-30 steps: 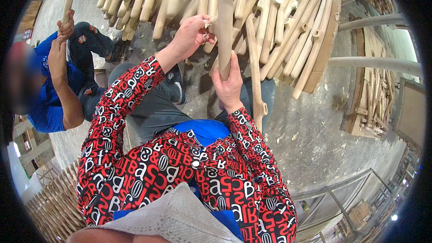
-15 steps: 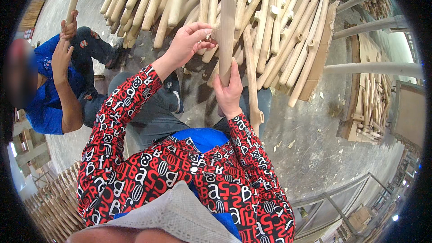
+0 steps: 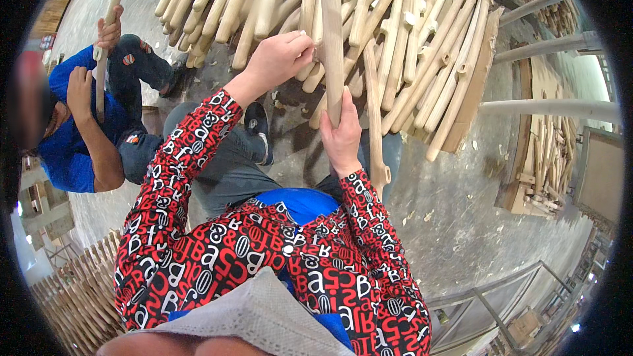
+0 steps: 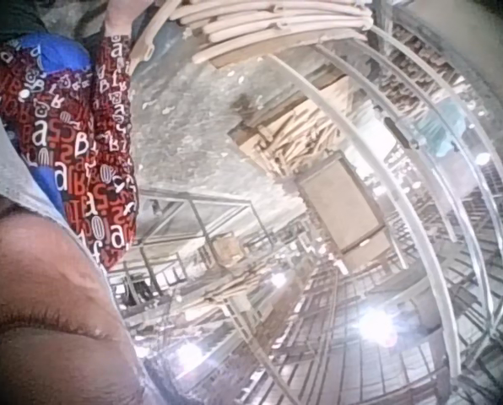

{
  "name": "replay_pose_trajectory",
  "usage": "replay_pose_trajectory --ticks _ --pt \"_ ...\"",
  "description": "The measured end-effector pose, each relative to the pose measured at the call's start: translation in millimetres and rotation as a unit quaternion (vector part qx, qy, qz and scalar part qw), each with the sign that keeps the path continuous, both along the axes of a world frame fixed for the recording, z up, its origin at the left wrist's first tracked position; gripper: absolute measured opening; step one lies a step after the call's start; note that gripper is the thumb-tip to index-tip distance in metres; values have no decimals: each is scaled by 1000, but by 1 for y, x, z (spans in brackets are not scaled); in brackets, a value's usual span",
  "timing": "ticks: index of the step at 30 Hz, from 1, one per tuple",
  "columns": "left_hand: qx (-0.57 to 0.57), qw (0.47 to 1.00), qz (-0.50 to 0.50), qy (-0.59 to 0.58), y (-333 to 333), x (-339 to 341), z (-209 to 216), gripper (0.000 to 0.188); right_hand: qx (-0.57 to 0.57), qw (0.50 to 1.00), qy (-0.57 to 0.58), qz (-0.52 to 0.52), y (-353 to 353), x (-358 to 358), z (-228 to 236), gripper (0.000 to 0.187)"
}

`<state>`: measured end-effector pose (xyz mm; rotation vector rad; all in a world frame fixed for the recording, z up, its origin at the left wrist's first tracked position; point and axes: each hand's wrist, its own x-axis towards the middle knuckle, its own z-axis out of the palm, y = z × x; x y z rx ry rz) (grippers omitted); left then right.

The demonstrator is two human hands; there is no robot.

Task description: The person sits on the floor and smooths wooden handles by hand, picking them up one at a time from a pile, rubbing the surface, and placing them back. Another person works alongside doing the same.

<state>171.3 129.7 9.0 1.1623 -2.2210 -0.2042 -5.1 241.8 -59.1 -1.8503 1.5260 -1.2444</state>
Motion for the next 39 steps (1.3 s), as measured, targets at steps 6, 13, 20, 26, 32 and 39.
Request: replay_pose_trajectory --ticks 6,13,20,26,32,39 --pt "-30 997 -55 -46 -2 -3 4 11 32 998 -58 1 -2 2 0 63" --pt "125 968 -161 -149 7 0 -10 14 171 944 -278 36 -10 -5 3 62" --pt "523 772 -30 360 -2 -5 -10 29 209 896 -387 60 -8 0 15 62" --pt "524 707 7 474 8 -22 -15 22 152 941 -300 39 1 4 0 65" --pt "525 570 -49 630 17 -30 -17 18 106 957 -272 14 2 14 8 65" --pt "521 540 -63 658 16 -36 -15 17 48 978 -204 -15 -3 15 11 67"
